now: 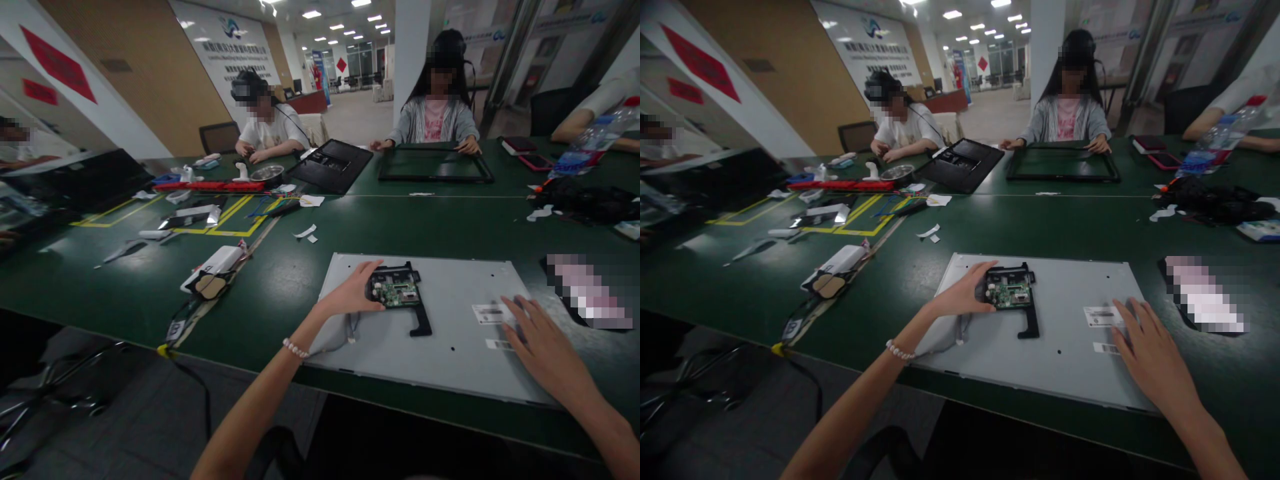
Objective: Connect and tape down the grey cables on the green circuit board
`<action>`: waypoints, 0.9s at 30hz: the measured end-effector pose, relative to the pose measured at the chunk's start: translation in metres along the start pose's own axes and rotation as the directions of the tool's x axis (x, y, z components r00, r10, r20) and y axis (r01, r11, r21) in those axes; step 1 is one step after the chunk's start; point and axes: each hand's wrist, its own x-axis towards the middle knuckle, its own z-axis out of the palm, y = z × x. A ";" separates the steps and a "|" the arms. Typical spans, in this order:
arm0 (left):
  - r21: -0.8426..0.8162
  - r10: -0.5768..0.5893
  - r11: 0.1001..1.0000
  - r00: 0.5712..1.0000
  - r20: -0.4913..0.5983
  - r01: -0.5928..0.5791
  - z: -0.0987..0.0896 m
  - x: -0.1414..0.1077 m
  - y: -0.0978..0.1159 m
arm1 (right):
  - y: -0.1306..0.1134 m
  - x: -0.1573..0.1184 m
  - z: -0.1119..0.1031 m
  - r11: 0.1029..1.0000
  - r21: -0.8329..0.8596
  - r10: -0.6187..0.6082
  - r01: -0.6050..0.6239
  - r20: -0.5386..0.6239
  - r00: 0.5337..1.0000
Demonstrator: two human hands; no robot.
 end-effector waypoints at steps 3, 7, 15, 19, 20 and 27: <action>-0.049 0.025 0.999 0.999 0.045 -0.022 0.013 0.002 0.017 | 0.000 0.001 -0.001 1.000 0.003 0.013 -0.013 0.006 1.000; -0.092 0.072 0.994 0.993 0.092 -0.064 0.024 0.005 0.028 | 0.001 0.001 0.000 1.000 -0.006 0.029 -0.029 0.023 0.999; -0.150 0.071 0.987 0.993 0.089 -0.057 0.037 0.004 0.019 | 0.005 0.001 -0.001 0.999 -0.037 -0.009 0.011 0.032 0.999; -0.169 0.103 0.983 0.982 0.156 -0.076 0.036 0.005 0.016 | 0.010 -0.001 0.000 0.998 -0.048 -0.030 0.031 0.024 0.999; -0.173 0.106 0.982 0.979 0.172 -0.076 0.035 0.005 0.016 | 0.011 -0.002 0.000 0.998 -0.049 -0.030 0.032 0.027 0.999; -0.146 0.102 0.986 0.980 0.172 -0.077 0.035 0.006 0.022 | -0.008 0.014 -0.019 0.996 0.085 -0.020 0.016 0.047 0.999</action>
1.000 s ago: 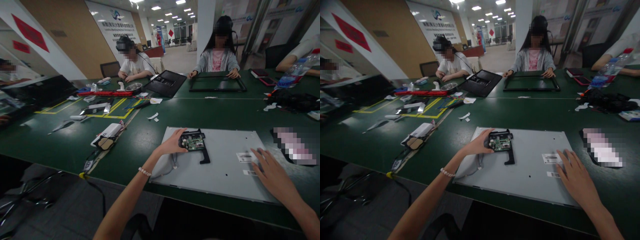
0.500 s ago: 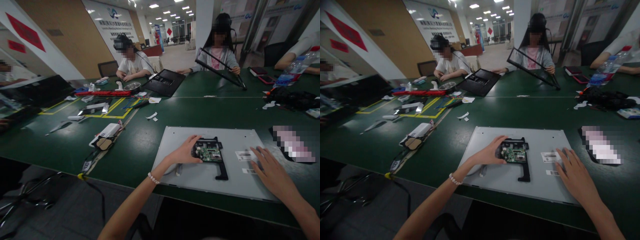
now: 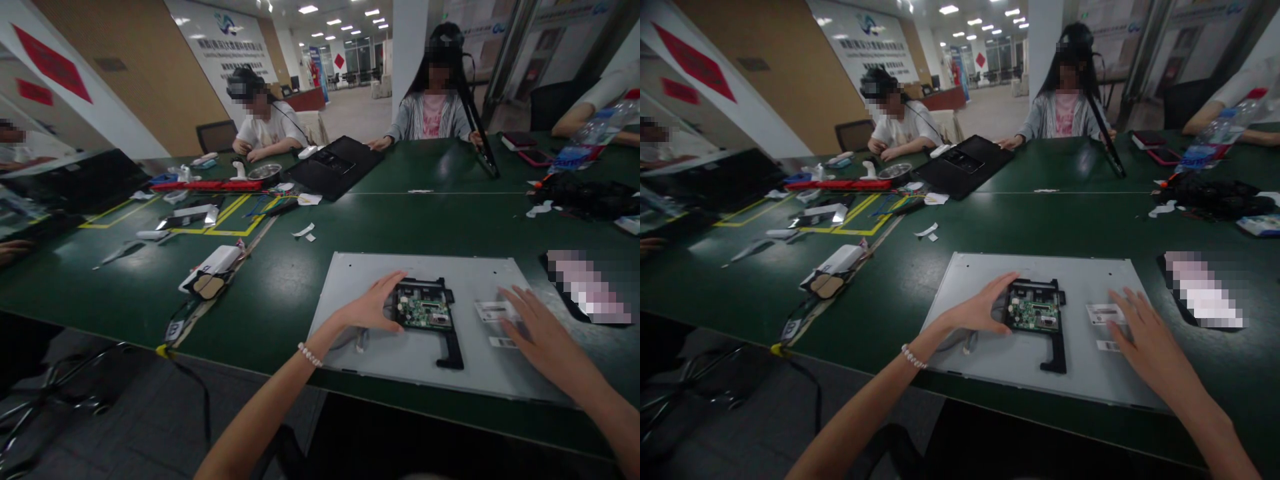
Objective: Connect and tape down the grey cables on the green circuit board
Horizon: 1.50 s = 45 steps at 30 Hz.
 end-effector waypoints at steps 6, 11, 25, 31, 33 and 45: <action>0.071 -0.018 0.997 1.000 -0.017 0.019 0.007 -0.002 0.001 | -0.062 0.048 -0.022 0.937 0.279 -0.271 0.211 0.197 0.942; 0.149 0.000 0.989 1.000 0.016 -0.002 -0.004 -0.003 -0.002 | -0.082 0.075 -0.008 0.875 0.411 -0.357 0.257 0.186 0.916; 0.508 -0.371 0.415 0.650 -0.663 0.755 -0.178 -0.037 -0.147 | -0.059 0.084 0.032 0.685 0.726 -0.045 0.053 -0.031 0.999; 0.497 -0.409 0.397 0.634 -0.656 0.771 -0.172 -0.033 -0.157 | -0.063 0.084 0.028 0.734 0.676 -0.066 0.063 -0.021 0.998; 0.495 -0.415 0.368 0.615 -0.670 0.787 -0.168 -0.029 -0.156 | -0.064 0.084 0.027 0.753 0.653 -0.090 0.077 -0.013 0.996; 0.505 -0.469 0.237 0.553 -0.689 0.830 -0.157 -0.011 -0.143 | -0.063 0.082 0.026 0.799 0.585 -0.176 0.142 0.002 0.984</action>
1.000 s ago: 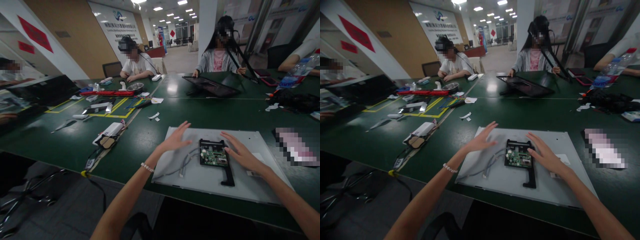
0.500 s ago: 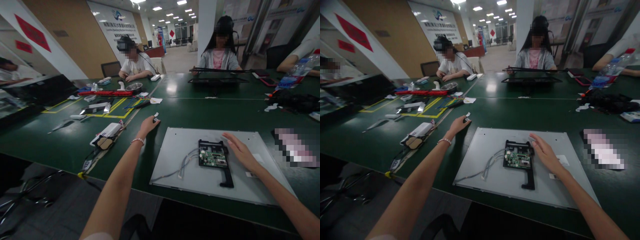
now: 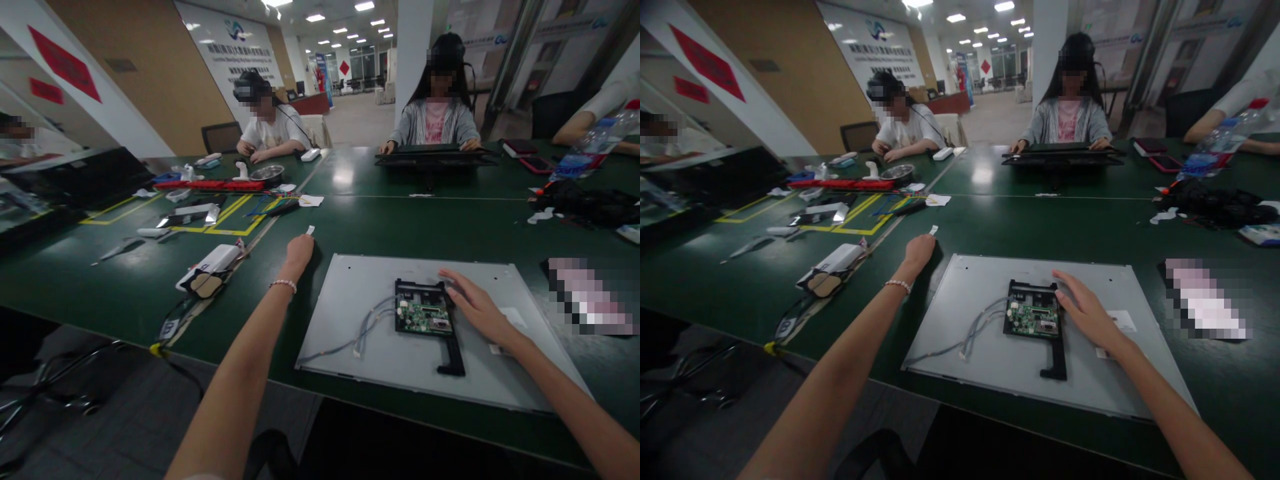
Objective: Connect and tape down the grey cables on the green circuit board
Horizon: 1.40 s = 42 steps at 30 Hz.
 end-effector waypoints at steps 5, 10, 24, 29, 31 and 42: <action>0.009 0.000 1.000 1.000 0.004 0.000 -0.003 -0.008 0.003 | -0.003 -0.001 0.000 0.999 -0.034 -0.016 0.016 0.003 1.000; -0.007 0.017 1.000 1.000 0.013 -0.017 -0.006 -0.021 0.002 | -0.003 -0.001 0.000 0.996 -0.079 -0.031 0.030 -0.017 0.999; -0.082 0.038 0.996 0.998 -0.047 -0.042 -0.018 -0.057 0.006 | -0.003 -0.002 0.000 0.989 -0.133 -0.064 0.059 -0.033 0.997; -0.120 0.065 0.990 0.993 -0.098 -0.076 -0.025 -0.078 0.019 | 0.000 -0.003 0.001 0.987 -0.144 -0.075 0.069 -0.035 0.997; -0.185 0.092 0.976 0.986 -0.136 -0.117 -0.028 -0.090 0.032 | 0.001 -0.003 0.001 0.986 -0.146 -0.087 0.082 -0.030 0.996; -0.277 0.131 0.947 0.982 -0.134 -0.164 -0.050 -0.167 0.076 | -0.006 -0.006 -0.001 0.981 -0.158 -0.113 0.110 -0.013 0.993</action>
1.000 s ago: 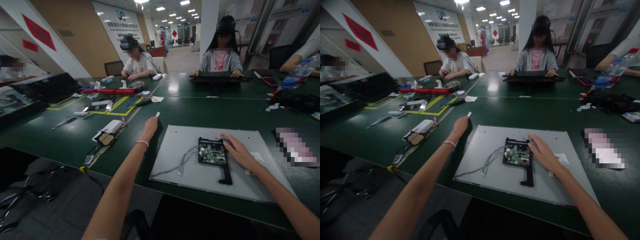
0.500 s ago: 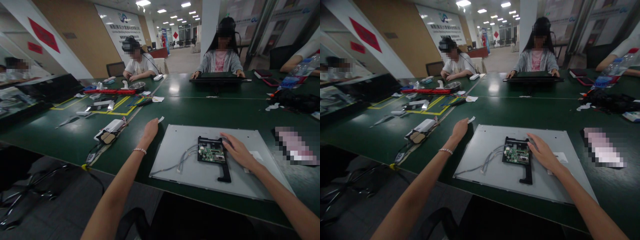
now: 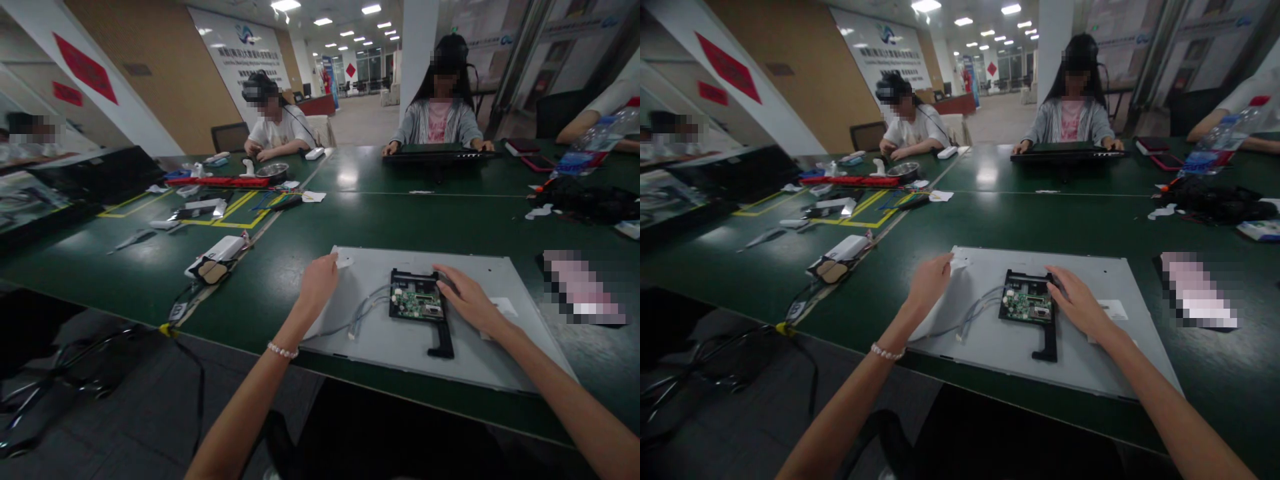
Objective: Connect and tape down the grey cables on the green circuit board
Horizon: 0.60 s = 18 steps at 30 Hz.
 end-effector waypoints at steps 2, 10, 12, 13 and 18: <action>0.071 0.004 0.997 0.998 0.061 -0.008 -0.002 -0.013 0.006 | 0.000 -0.001 0.000 1.000 -0.001 -0.001 0.001 0.011 1.000; 0.199 0.101 0.974 0.993 0.052 -0.110 -0.001 -0.047 0.025 | 0.002 0.000 0.000 1.000 -0.022 -0.013 0.013 0.010 1.000; 0.131 0.181 0.974 0.982 0.057 -0.187 -0.002 -0.046 0.031 | 0.001 -0.001 -0.001 0.999 -0.035 -0.024 0.023 -0.008 1.000; 0.088 0.225 0.969 0.972 0.065 -0.231 -0.002 -0.044 0.036 | 0.000 -0.001 -0.002 0.999 -0.041 -0.029 0.028 -0.021 0.999; 0.008 0.339 0.939 0.933 0.123 -0.343 0.004 -0.039 0.084 | -0.013 -0.003 -0.005 0.995 -0.053 -0.085 0.081 -0.071 0.994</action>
